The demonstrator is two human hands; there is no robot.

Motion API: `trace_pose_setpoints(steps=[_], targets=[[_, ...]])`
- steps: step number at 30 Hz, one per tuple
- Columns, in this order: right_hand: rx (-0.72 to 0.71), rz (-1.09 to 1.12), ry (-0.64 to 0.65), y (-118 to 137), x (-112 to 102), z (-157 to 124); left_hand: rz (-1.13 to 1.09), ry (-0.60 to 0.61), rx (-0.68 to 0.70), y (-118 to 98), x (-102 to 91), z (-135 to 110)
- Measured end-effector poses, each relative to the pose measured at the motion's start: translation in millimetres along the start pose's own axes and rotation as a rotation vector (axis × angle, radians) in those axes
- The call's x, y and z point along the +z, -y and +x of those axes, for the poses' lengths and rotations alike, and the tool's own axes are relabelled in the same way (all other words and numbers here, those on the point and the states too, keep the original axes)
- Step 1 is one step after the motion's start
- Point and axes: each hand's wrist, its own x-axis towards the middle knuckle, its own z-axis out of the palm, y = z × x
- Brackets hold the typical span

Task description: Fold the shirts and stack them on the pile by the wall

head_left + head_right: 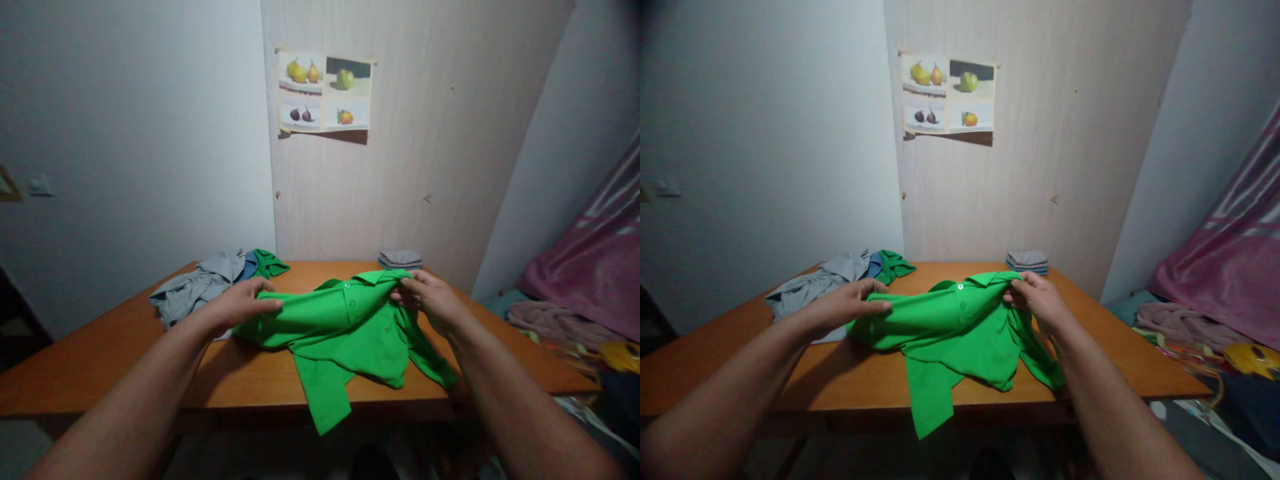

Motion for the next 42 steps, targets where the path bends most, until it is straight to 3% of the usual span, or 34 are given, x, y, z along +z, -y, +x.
trace_pose_setpoints(steps=[4,7,9,11,12,14,16,17,18,21,26,31,34,37,40,42], targets=[[-0.021,-0.092,0.425,3,-30,-35,0.078,0.506,0.01,0,-21.3,-49],[-0.016,-0.166,0.632,14,-47,-46,-0.004,0.612,-0.031,-2,-31.0,-65],[-0.011,-0.197,0.679,22,-44,-37,-0.021,0.594,-0.051,-5,-30.9,-55],[-0.049,-0.201,0.621,28,-29,-14,-0.003,0.458,-0.026,-10,-27.2,-26],[-0.102,-0.182,0.519,30,-18,2,-0.003,0.279,0.031,-13,-25.0,-7],[-0.298,-0.14,0.237,30,5,34,-0.004,-0.205,0.14,-19,-20.5,33],[-0.416,-0.161,0.108,23,22,58,0.005,-0.534,0.198,-23,-14.2,65],[-0.413,-0.162,0.097,18,27,65,0.006,-0.63,0.218,-22,-9.3,75],[-0.405,-0.167,0.095,11,29,69,0.007,-0.652,0.242,-20,-2.5,79],[-0.406,-0.262,0.111,-15,23,63,-0.014,-0.422,0.282,-5,27.8,65],[-0.305,-0.425,0.173,-64,4,38,-0.09,0.106,0.202,22,79.8,7],[-0.294,-0.585,0.314,-92,-6,14,0.121,0.409,0.164,21,91.7,-32],[-0.33,-0.816,0.448,-92,-5,-2,0.318,0.485,0.205,17,91.1,-41],[-0.382,-1.032,0.468,-88,2,-11,0.394,0.467,0.248,18,94.5,-44],[-0.394,-1.044,0.477,-89,12,-11,0.261,0.401,0.198,22,99.2,-44],[-0.387,-0.911,0.431,-90,16,-9,0.065,0.366,0.103,26,97.3,-41]])
